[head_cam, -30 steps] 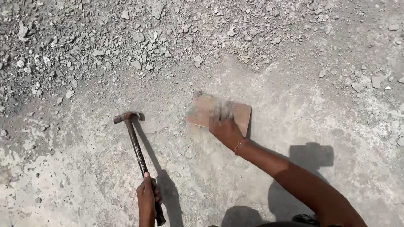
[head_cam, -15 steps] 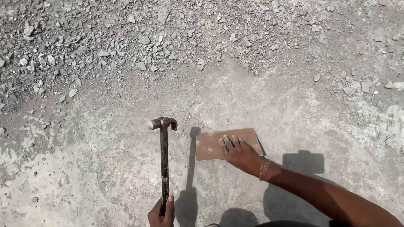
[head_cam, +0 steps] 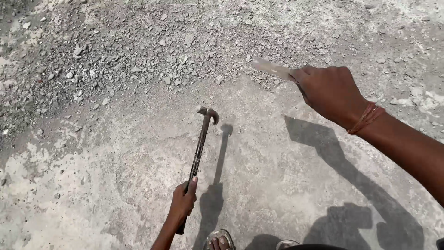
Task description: Using a hammer and a square object to manipulate or clear a concrete floor.
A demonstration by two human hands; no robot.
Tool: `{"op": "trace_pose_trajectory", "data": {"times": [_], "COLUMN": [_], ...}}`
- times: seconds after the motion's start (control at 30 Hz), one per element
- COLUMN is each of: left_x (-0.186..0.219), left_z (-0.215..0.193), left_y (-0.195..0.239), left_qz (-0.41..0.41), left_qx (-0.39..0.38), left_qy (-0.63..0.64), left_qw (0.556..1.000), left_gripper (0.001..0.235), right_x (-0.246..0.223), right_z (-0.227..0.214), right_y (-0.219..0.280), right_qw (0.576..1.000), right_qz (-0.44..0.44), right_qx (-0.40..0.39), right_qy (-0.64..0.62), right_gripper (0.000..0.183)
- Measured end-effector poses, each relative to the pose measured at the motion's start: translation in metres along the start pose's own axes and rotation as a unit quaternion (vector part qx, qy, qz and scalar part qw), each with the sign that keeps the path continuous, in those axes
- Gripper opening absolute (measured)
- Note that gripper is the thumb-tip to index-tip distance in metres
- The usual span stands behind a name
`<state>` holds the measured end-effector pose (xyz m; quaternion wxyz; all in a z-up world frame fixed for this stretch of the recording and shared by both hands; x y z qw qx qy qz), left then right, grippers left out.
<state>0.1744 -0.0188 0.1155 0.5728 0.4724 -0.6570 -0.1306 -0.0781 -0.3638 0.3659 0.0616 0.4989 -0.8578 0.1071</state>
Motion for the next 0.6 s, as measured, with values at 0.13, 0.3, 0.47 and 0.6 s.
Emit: {"op": "trace_pose_trajectory", "data": {"times": [0.13,0.3,0.47,0.6], "left_x": [-0.012,-0.027,-0.039,0.015], "left_z": [0.004,0.035,0.026,0.014], "left_y": [0.002,-0.018,-0.033,0.025], "left_qz": [0.170,0.357,0.082,0.205], "left_qx": [0.097,0.223,0.056,0.069], "left_qy": [0.113,-0.077,0.002,0.168], "left_qw": [0.974,0.904,0.995,0.962], "left_gripper": [0.057,0.049,0.061,0.056], "right_x": [0.023,0.045,0.088,0.101], "right_z": [-0.032,0.005,0.051,0.085], "right_y": [-0.007,0.006,0.068,0.125], "right_qw": [0.997,0.994,0.996,0.993], "right_qz": [-0.024,-0.009,0.024,0.057], "right_qx": [0.041,0.079,0.013,-0.067], "right_qy": [0.068,0.076,0.083,0.084], "right_gripper": [0.021,0.015,0.014,0.016]}}
Point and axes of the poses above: each hand's wrist, its own y-axis away from the middle knuckle, its own z-axis out of the palm, x = y × z, the point moved 1 cm from there along -y, towards the middle knuckle, and after that the axes turned 6 degrees about -z, right-handed, at the moved point
